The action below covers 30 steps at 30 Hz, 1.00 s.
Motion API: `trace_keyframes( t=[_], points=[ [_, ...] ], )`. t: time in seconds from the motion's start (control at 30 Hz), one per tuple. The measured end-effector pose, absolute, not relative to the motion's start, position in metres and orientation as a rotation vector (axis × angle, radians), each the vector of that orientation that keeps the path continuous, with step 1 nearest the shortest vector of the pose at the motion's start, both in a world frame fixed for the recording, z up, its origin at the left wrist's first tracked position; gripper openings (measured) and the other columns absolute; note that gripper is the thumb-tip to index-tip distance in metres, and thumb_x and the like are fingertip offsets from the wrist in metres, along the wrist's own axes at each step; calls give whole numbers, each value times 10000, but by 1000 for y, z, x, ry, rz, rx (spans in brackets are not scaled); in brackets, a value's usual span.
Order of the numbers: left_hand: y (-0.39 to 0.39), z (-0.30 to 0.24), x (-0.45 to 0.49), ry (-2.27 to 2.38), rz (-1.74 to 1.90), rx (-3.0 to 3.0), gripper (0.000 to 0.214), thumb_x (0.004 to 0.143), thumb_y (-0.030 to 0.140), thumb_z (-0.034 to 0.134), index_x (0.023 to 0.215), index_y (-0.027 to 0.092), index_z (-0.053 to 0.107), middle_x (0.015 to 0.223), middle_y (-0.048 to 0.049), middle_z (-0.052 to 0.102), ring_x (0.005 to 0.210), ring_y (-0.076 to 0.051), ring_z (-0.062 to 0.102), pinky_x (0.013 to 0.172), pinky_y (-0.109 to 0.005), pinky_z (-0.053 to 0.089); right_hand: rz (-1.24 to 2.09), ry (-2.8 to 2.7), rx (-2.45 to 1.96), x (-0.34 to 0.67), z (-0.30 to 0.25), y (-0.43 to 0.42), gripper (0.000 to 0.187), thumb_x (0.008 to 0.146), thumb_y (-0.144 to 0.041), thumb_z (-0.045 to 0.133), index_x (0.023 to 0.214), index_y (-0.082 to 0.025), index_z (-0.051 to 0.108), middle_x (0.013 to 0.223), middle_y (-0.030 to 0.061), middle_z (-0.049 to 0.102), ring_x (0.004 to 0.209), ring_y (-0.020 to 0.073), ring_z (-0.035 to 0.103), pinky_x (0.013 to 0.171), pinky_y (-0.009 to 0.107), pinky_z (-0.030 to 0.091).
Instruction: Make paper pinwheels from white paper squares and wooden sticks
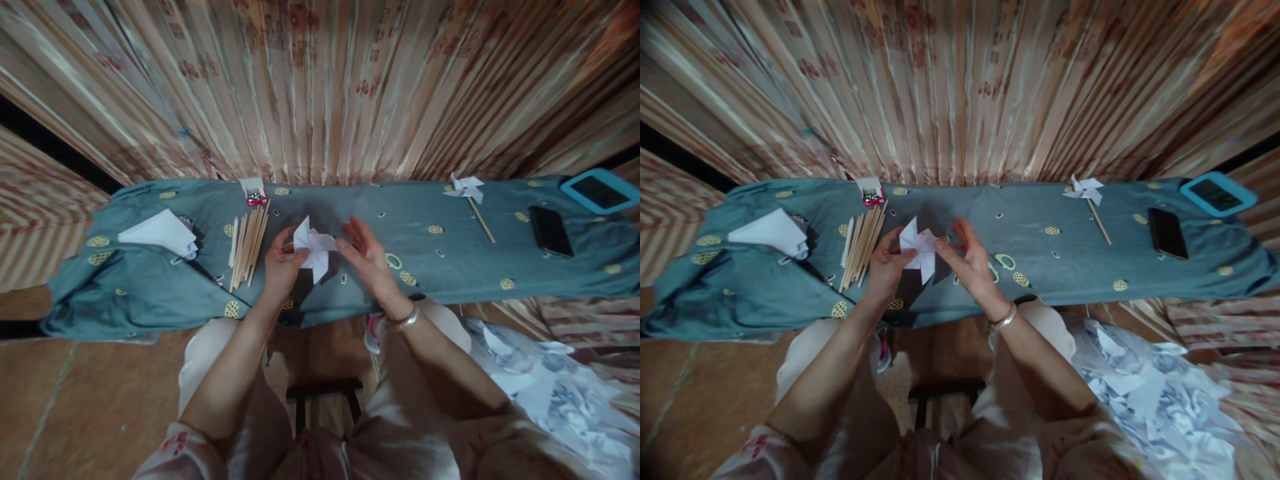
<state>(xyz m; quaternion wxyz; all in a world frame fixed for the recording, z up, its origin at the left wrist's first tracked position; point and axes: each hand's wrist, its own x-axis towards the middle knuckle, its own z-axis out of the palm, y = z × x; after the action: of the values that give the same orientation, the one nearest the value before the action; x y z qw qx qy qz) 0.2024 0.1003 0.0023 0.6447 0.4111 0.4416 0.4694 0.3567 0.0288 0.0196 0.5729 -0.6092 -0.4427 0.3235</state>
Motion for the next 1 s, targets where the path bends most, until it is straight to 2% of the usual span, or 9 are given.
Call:
trace_keyframes(
  t=[0.07,0.13,0.33,0.6,0.87,1.0],
  points=[
    [99,3,204,1028,1065,992,618,574,106,787,1169,197,649,729,17,726,628,-187,667,658,-294,523,979,-910,-1353,357,13,33,920,696,-579,761,1420,-137,403,1263,191,657,1207,311,631,1052,508,503],
    [97,5,206,1041,1063,1029,616,582,90,781,1175,194,647,741,9,733,637,-192,667,675,-300,526,1080,-872,-1331,355,9,34,960,636,-528,810,1410,-127,407,1118,150,717,1062,294,700,987,486,552],
    [93,12,212,1032,1035,998,612,581,76,817,1163,174,654,719,-5,719,689,-220,673,723,-315,518,1049,-899,-1404,355,4,36,813,626,-416,816,1337,-185,498,971,59,752,880,256,738,832,422,610],
    [92,7,212,1044,1024,1104,620,614,97,832,1196,208,648,724,9,707,755,-222,679,771,-309,518,936,-966,-1496,353,0,45,741,652,-390,792,1317,-208,520,927,35,760,839,245,735,750,381,599],
    [90,12,212,1067,1002,1279,592,634,89,830,1179,240,654,743,18,706,927,-257,687,961,-356,471,768,-1088,-1587,352,-5,45,659,710,-277,728,1326,-185,512,1039,81,766,983,268,729,900,419,567],
    [90,10,212,1073,965,1320,602,643,63,819,1191,240,643,731,21,700,993,-272,683,981,-348,454,705,-1154,-1627,351,-6,44,642,738,-230,689,1347,-180,495,1048,85,767,1000,269,729,912,423,570]
  ],
)
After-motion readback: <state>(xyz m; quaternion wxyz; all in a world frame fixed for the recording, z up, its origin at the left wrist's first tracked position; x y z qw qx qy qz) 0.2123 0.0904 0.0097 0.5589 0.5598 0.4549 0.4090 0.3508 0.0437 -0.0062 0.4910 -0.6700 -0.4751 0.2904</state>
